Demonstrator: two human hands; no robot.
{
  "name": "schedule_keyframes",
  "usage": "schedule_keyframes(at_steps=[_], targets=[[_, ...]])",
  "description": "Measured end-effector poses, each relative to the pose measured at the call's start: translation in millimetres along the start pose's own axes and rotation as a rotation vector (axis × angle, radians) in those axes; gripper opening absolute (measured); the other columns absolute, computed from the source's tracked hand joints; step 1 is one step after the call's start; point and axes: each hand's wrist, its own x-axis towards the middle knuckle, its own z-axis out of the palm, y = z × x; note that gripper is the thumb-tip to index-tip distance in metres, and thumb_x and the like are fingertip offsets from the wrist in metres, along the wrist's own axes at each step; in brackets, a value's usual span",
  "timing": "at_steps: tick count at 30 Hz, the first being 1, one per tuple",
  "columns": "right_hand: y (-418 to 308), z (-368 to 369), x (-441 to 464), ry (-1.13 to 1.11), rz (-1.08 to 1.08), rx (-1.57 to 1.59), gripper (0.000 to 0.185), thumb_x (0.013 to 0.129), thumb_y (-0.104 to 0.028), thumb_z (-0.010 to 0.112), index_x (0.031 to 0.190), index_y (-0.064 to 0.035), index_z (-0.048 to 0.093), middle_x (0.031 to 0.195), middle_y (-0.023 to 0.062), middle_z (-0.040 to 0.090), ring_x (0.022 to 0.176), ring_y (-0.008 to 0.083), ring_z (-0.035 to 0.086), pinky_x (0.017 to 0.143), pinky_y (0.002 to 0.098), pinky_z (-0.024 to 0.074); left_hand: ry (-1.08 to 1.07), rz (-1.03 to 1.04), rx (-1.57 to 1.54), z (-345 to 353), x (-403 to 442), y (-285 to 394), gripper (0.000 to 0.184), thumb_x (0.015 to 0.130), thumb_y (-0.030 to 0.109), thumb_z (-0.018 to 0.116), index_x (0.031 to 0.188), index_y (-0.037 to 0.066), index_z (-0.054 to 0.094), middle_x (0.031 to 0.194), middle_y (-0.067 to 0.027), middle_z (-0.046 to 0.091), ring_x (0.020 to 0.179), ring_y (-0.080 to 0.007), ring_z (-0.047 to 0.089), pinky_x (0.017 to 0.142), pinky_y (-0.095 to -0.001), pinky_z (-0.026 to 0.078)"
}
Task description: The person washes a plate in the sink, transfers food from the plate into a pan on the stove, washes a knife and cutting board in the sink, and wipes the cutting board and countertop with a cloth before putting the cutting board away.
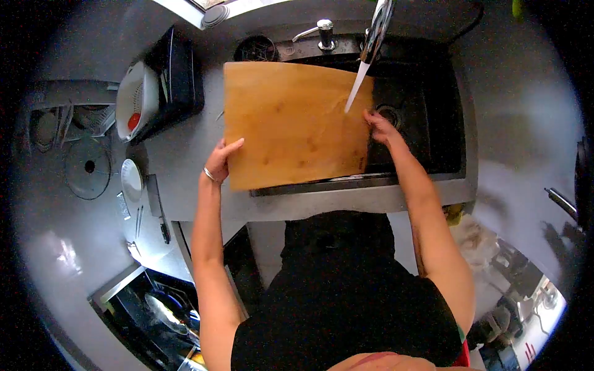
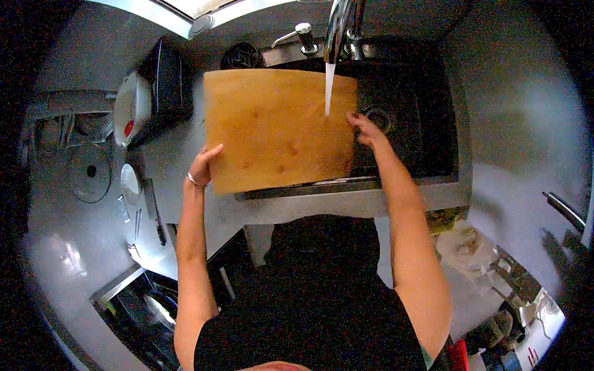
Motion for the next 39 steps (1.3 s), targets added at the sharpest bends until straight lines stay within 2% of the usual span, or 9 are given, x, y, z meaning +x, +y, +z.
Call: schedule_keyframes(at_steps=[5, 8, 9, 17, 22, 27, 30, 34, 39], targets=[[-15.5, 20.6, 11.4, 0.229, -0.042, -0.567, 0.064, 0.077, -0.029, 0.068, 0.128, -0.0048, 0.039, 0.122, 0.0079, 0.049, 0.096, 0.0198, 0.055, 0.082, 0.0314, 0.0438, 0.018, 0.03, 0.084, 15.6, -29.6, 4.2, 0.044, 0.072, 0.013, 0.067, 0.111, -0.001, 0.052, 0.102, -0.0105, 0.06, 0.091, -0.0217, 0.059, 0.078, -0.0343, 0.048], [-43.1, 28.8, -13.4, 0.115, 0.015, -0.748, 0.065, 0.077, -0.032, 0.066, 0.13, -0.0041, 0.039, 0.131, 0.0138, 0.041, 0.123, 0.0267, 0.036, 0.095, 0.0384, 0.0338, 0.065, 0.186, 0.288, 14.9, -43.9, -18.5, 0.041, 0.072, 0.015, 0.068, 0.107, -0.002, 0.054, 0.098, -0.0095, 0.061, 0.088, -0.0193, 0.059, 0.075, -0.0324, 0.048], [-49.1, 36.7, -26.3, 0.158, -0.078, -0.802, 0.052, 0.08, -0.025, 0.063, 0.123, -0.0021, 0.047, 0.124, 0.0133, 0.048, 0.115, 0.0262, 0.044, 0.091, 0.0367, 0.0375, 0.113, 0.265, 0.441, 8.7, -47.0, -34.0, 0.04, 0.073, 0.016, 0.067, 0.106, -0.002, 0.055, 0.096, -0.0096, 0.061, 0.086, -0.0185, 0.059, 0.074, -0.0321, 0.048], [-73.6, 89.5, -86.0, 0.201, -0.641, -0.384, 0.028, 0.084, -0.014, 0.058, 0.11, -0.0026, 0.059, 0.094, 0.003, 0.062, 0.081, 0.0096, 0.056, 0.074, 0.0242, 0.0448, -0.027, 0.6, 1.032, 63.6, -56.2, -7.4, 0.046, 0.073, 0.011, 0.062, 0.118, 0.006, 0.054, 0.094, -0.0185, 0.062, 0.082, -0.0298, 0.063, 0.072, -0.0313, 0.048], [-106.2, 206.5, -161.3, 0.032, -1.035, -0.317, 0.02, 0.082, -0.006, 0.058, 0.101, -0.0053, 0.061, 0.095, 0.0056, 0.058, 0.09, 0.0156, 0.052, 0.083, 0.0257, 0.0392, -0.037, 0.578, 1.065, 76.7, -48.3, -3.0, 0.046, 0.072, 0.01, 0.063, 0.117, 0.005, 0.054, 0.094, -0.0183, 0.062, 0.082, -0.0285, 0.063, 0.072, -0.0311, 0.048], [-102.9, 206.4, -117.9, 0.268, -1.274, -0.643, 0.014, 0.083, -0.011, 0.056, 0.094, -0.0069, 0.064, 0.085, 0.0062, 0.055, 0.085, 0.0196, 0.049, 0.08, 0.0309, 0.0356, -0.05, 0.618, 1.066, 61.8, -43.8, -10.1, 0.047, 0.07, 0.01, 0.064, 0.115, 0.002, 0.055, 0.089, -0.0179, 0.063, 0.078, -0.028, 0.063, 0.07, -0.0312, 0.048], [-61.2, 126.0, -10.6, 0.49, -1.2, -0.683, 0.02, 0.089, -0.017, 0.049, 0.1, -0.0054, 0.061, 0.089, 0.0068, 0.051, 0.087, 0.0211, 0.049, 0.078, 0.0318, 0.0396, -0.043, 0.573, 1.066, 48.0, -48.1, -13.2, 0.047, 0.069, 0.01, 0.065, 0.114, 0.002, 0.055, 0.086, -0.0173, 0.063, 0.075, -0.0283, 0.063, 0.069, -0.031, 0.048], [-40.0, 83.4, 14.9, 0.661, -0.325, -0.259, 0.04, 0.091, -0.037, 0.044, 0.112, -0.0049, 0.055, 0.125, 0.0154, 0.042, 0.116, 0.0268, 0.04, 0.094, 0.0347, 0.0349, -0.079, 0.643, 1.166, 65.2, -68.8, -1.8, 0.044, 0.07, 0.005, 0.062, 0.113, 0.004, 0.057, 0.088, -0.0158, 0.063, 0.077, -0.0284, 0.063, 0.071, -0.0311, 0.049], [2.3, -10.6, 29.7, 0.308, 0.134, -0.059, 0.061, 0.077, -0.044, 0.063, 0.123, -0.0063, 0.049, 0.138, 0.0142, 0.029, 0.13, 0.0292, 0.022, 0.103, 0.0442, 0.0226, -0.397, 0.897, 1.331, 87.8, -69.0, 14.3, 0.054, 0.062, -0.002, 0.061, 0.115, 0.01, 0.057, 0.106, -0.0111, 0.061, 0.097, -0.0277, 0.059, 0.085, -0.0348, 0.048]])
